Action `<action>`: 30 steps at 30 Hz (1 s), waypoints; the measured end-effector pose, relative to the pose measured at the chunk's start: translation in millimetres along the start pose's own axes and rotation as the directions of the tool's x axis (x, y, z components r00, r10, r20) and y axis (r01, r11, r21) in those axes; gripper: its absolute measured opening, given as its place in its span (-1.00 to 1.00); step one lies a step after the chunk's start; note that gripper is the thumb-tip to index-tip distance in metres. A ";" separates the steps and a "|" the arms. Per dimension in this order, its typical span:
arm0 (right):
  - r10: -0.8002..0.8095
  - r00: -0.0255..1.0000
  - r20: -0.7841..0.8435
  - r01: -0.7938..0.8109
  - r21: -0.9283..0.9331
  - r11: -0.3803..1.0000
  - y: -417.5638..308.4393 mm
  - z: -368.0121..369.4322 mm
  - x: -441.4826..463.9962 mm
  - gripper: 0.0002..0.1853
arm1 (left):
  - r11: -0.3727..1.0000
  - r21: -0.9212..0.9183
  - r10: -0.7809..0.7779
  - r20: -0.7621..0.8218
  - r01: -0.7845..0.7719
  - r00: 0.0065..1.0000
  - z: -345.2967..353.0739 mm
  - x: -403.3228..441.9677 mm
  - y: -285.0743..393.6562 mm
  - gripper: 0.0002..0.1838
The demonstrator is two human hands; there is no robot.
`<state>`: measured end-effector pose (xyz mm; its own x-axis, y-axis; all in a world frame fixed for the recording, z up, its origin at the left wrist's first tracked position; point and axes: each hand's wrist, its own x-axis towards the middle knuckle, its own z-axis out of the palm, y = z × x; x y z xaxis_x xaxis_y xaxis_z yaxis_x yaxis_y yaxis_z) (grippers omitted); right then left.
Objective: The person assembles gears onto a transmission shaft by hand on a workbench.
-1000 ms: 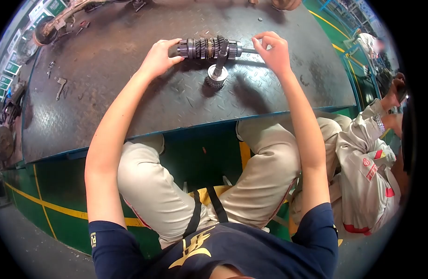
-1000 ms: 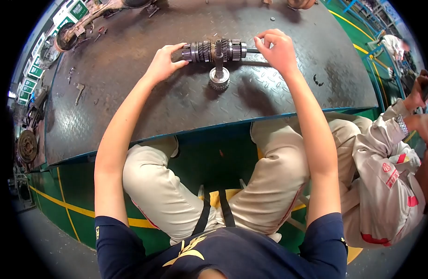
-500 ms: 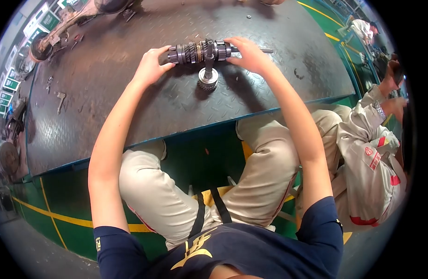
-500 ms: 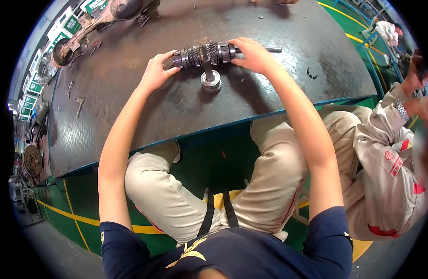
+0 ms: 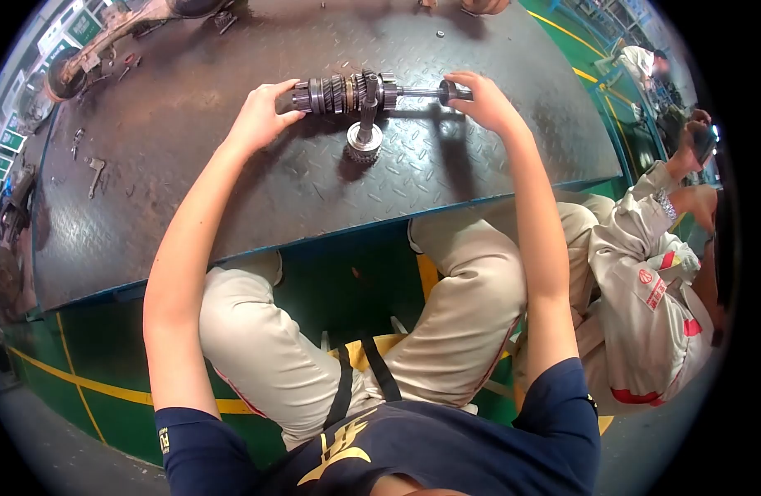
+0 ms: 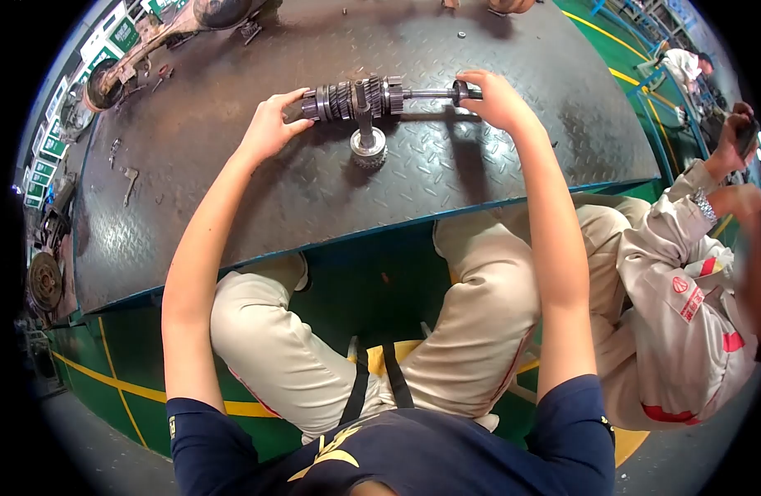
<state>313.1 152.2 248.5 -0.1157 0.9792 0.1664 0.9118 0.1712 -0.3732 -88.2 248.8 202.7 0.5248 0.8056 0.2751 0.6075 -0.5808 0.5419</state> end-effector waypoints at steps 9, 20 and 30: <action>-0.010 0.995 0.100 0.016 -0.059 0.998 -34.8 -25.3 1.6 -0.70 | 0.999 -0.044 -0.030 -0.002 0.029 1.000 -2.3 -0.4 5.3 -0.32; 0.002 0.999 -0.033 0.003 0.158 0.987 -29.2 8.3 6.8 -0.43 | 1.000 0.007 -0.019 -0.003 0.019 1.000 2.6 1.2 -3.9 -0.30; 0.082 0.996 0.040 -0.079 -0.069 0.995 -26.3 12.6 7.5 -0.39 | 1.000 0.004 -0.009 -0.016 0.009 1.000 1.3 1.4 -3.7 -0.31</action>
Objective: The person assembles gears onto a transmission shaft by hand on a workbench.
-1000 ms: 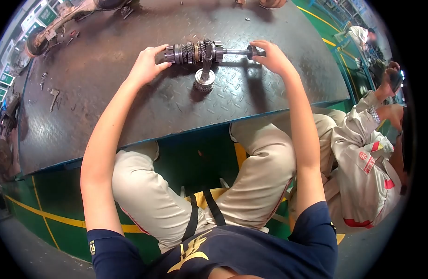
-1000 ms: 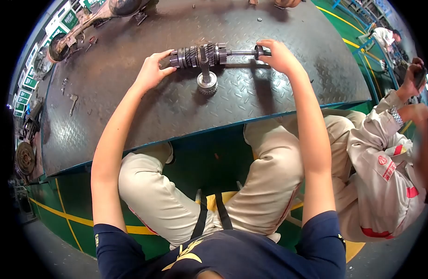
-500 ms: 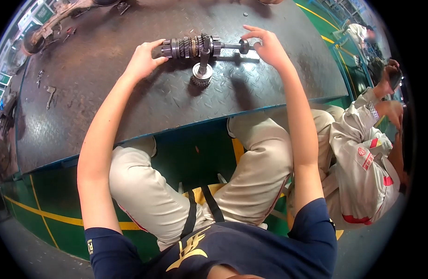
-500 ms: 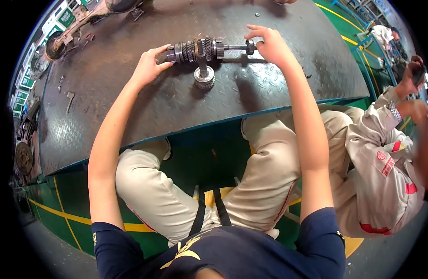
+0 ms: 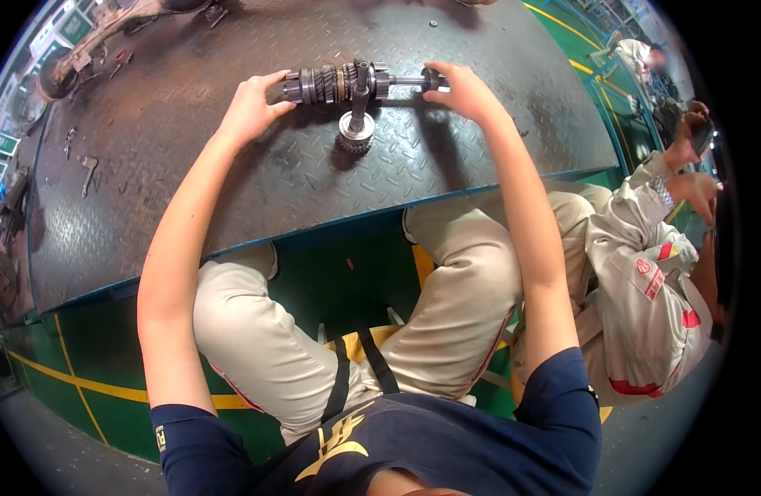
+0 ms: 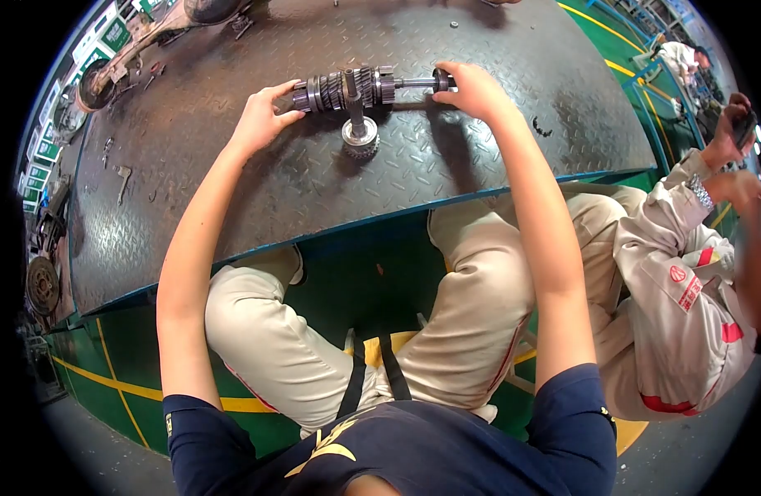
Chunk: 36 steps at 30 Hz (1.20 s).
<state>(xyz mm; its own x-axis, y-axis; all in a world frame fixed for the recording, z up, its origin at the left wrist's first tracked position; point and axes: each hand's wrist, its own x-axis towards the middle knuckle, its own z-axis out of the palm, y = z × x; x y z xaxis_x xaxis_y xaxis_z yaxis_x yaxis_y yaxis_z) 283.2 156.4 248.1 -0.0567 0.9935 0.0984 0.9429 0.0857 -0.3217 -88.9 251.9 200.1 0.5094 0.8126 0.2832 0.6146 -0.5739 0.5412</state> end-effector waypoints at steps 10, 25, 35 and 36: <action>-0.040 0.996 -0.082 0.037 -0.028 0.999 33.1 -5.0 -5.9 -0.43 | 1.000 0.006 -0.025 0.007 0.025 1.000 -1.1 -1.2 3.4 -0.29; -0.008 1.000 -0.026 0.006 -0.090 0.996 -52.2 -28.4 -14.6 -0.55 | 0.999 -0.023 -0.045 0.015 0.046 0.999 -6.1 -0.3 14.9 -0.33; -0.147 0.988 -0.052 0.146 -0.024 0.989 -34.5 12.1 -3.1 -0.40 | 0.997 -0.035 -0.063 0.025 0.064 0.998 -2.9 1.6 8.9 -0.31; -0.118 0.993 0.000 0.118 -0.046 0.992 -37.0 13.2 -1.5 -0.36 | 0.996 -0.048 -0.071 0.033 0.072 0.997 -3.7 1.1 10.9 -0.32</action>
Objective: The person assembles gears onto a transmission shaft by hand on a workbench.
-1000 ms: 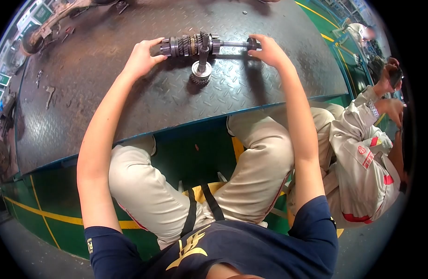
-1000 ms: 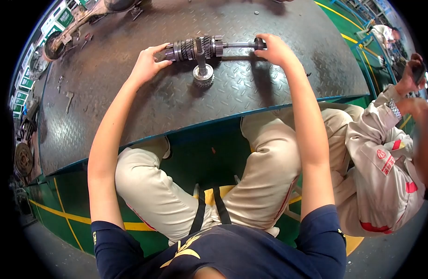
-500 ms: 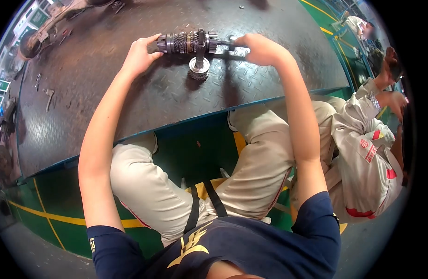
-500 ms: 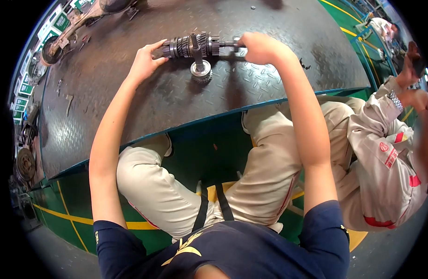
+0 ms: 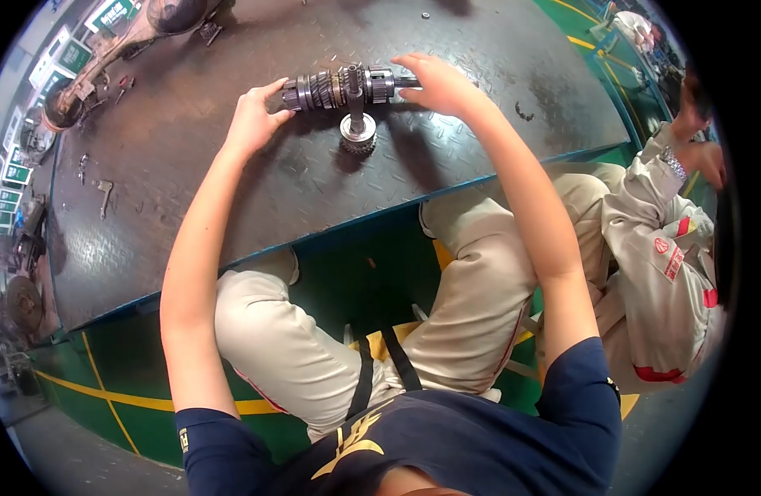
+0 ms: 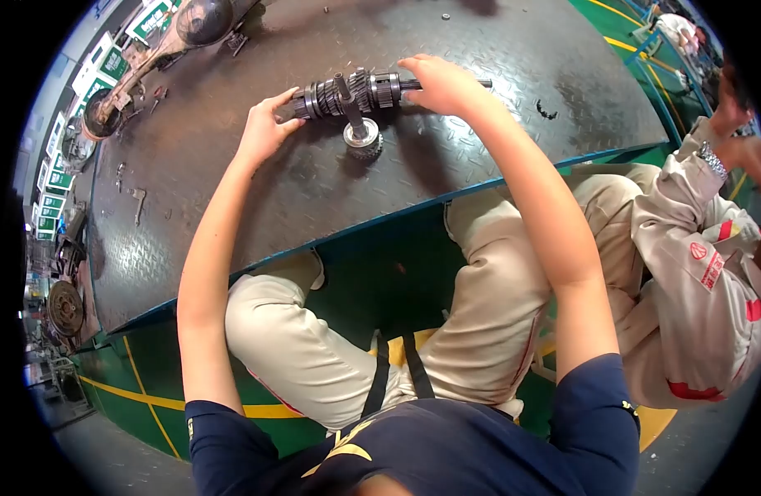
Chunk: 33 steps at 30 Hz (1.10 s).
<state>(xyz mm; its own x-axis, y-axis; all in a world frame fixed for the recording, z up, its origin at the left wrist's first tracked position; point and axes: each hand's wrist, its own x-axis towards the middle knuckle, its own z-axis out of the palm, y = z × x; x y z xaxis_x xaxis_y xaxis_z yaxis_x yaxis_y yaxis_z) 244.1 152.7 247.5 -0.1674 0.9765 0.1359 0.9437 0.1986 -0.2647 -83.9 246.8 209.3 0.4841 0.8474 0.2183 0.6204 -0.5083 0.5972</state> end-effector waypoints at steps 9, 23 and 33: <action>0.013 0.998 0.069 -0.011 -0.040 0.999 -11.0 5.5 11.6 -0.44 | 1.000 0.027 0.010 -0.013 -0.009 1.000 1.7 -0.8 1.5 -0.34; 0.350 0.909 0.226 -0.343 -0.072 0.937 59.6 -24.1 -11.8 -0.35 | 0.996 0.064 0.059 -0.064 -0.055 0.996 5.9 -0.1 -8.3 -0.28; -0.023 0.978 -0.209 0.075 0.241 0.968 8.8 -52.1 -10.4 -0.70 | 1.000 0.022 0.015 -0.015 -0.015 1.000 1.5 -0.3 -1.6 -0.32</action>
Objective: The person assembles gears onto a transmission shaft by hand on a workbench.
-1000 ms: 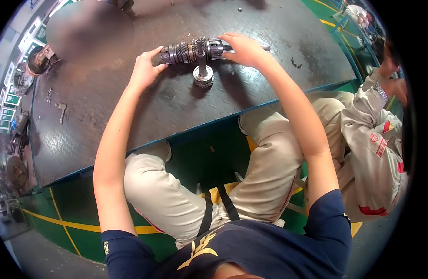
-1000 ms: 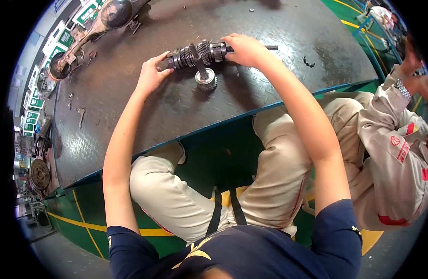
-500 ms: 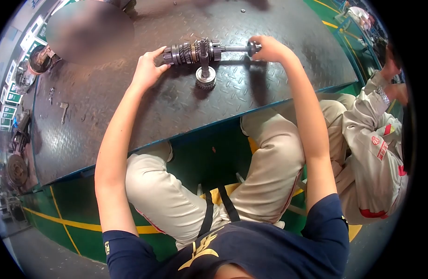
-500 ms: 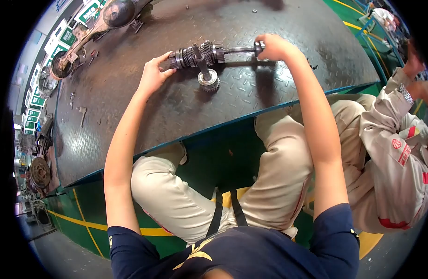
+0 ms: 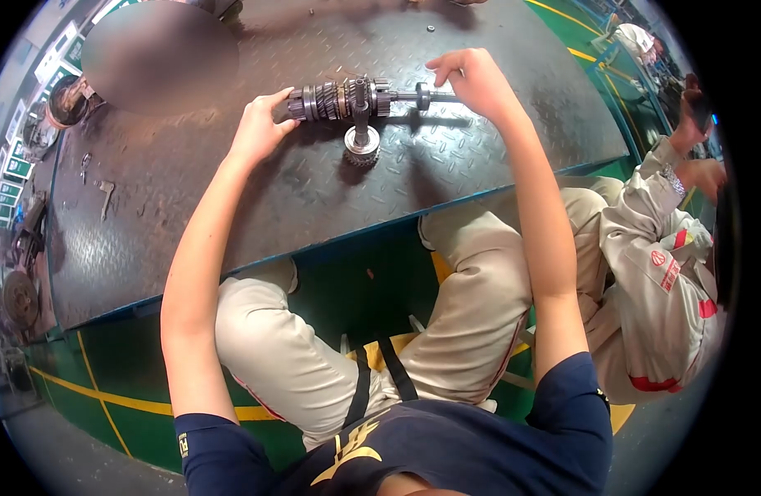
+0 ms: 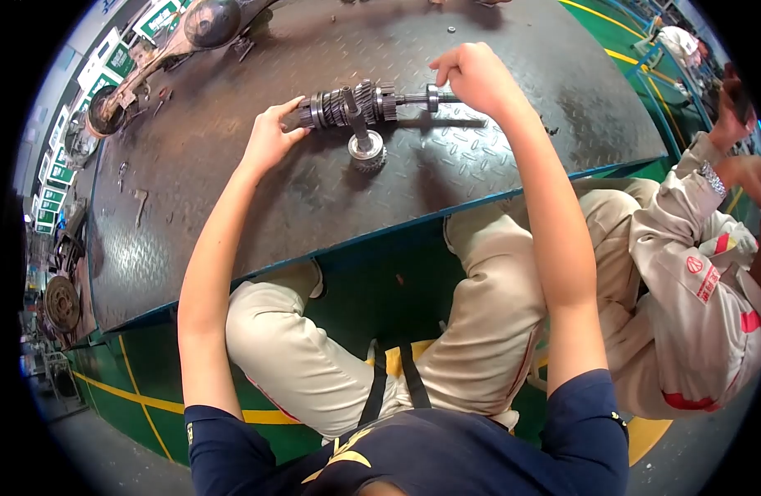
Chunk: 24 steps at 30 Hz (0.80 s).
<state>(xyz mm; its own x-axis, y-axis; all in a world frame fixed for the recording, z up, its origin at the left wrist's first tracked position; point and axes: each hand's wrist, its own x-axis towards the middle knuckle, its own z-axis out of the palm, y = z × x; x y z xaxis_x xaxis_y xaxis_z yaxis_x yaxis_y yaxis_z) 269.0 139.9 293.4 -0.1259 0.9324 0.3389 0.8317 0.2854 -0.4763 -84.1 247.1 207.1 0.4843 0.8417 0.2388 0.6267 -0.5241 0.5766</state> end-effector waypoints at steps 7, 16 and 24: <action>0.056 0.994 -0.097 -0.047 0.095 0.994 8.1 11.7 4.3 -0.68 | 0.996 0.060 0.064 -0.039 -0.062 0.997 3.6 0.0 -6.7 -0.27; 0.019 0.995 -0.094 -0.023 -0.036 0.999 55.3 41.3 3.4 -0.58 | 0.994 -0.102 0.044 0.048 -0.039 0.998 -19.3 -9.0 29.4 -0.35; -0.017 0.972 -0.233 -0.008 -0.105 0.994 33.0 39.6 9.5 -0.75 | 0.965 -0.261 -0.118 -0.284 0.042 0.951 -80.6 -49.7 16.2 -0.70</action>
<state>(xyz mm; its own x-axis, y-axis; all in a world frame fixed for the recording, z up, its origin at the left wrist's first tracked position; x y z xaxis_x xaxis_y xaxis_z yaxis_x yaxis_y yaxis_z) 273.8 167.0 248.8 -0.0106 0.8499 0.5268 0.8849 0.2533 -0.3909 -147.2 207.3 267.6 0.2130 0.8997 0.3811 0.4658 -0.4364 0.7698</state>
